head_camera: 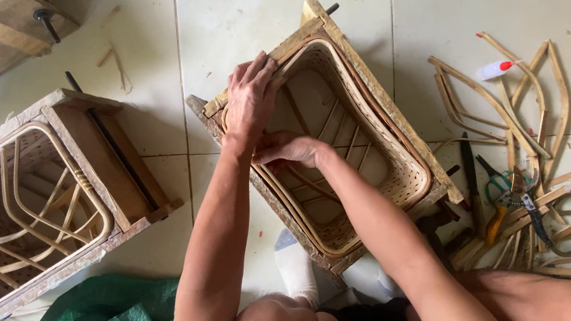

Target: The person weaves a rectangular basket by inserting and securing bamboo strips into a wooden mold. They use a hammer to tap the strips into place and apply glue to the joints.

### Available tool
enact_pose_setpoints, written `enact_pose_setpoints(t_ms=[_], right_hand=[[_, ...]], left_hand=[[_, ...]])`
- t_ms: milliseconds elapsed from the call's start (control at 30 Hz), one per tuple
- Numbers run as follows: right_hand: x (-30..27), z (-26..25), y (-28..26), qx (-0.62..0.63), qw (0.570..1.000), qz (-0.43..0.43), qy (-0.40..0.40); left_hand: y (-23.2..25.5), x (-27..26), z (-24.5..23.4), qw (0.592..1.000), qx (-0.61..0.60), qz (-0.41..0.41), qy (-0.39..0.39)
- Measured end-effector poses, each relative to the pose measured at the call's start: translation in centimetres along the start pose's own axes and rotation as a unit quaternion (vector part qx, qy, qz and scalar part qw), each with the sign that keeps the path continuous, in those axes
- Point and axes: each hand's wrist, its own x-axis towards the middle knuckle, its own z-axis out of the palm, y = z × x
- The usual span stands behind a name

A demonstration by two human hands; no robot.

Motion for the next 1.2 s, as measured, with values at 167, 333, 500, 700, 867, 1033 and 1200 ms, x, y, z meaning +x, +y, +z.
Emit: enact_pose_setpoints(t_ms=[167,333,500,700,867,1033,1200], right_hand=[[2.9,-1.4,3.4,0.038,0.998,-0.011,-0.058],[4.1,-1.9,5.8,0.075,0.993,0.024,-0.085],[4.2,-2.3,4.8,0.122,0.986,0.026,-0.107],[2.7,-1.8,3.8,0.054,0.995,-0.030,-0.084],[-2.8,-2.2,3.3,0.163,0.895,-0.314,0.272],[-6.0,-4.2,1.2,0.407,0.743,-0.338,0.409],[-5.3,-3.8,1.1,0.401,0.718,-0.340,0.455]], left_hand=[[0.5,0.0,-0.5,1.000,-0.008,-0.002,-0.005],[0.4,-0.3,-0.3,1.000,0.008,0.008,-0.003],[0.0,-0.1,0.0,1.000,0.010,0.011,0.001],[-0.3,-0.2,0.3,1.000,0.016,0.008,0.000],[0.1,-0.3,0.2,1.000,0.021,0.007,0.015],[0.3,0.0,-0.2,1.000,0.010,0.006,0.009],[-0.1,0.1,0.7,1.000,0.008,0.016,0.018]])
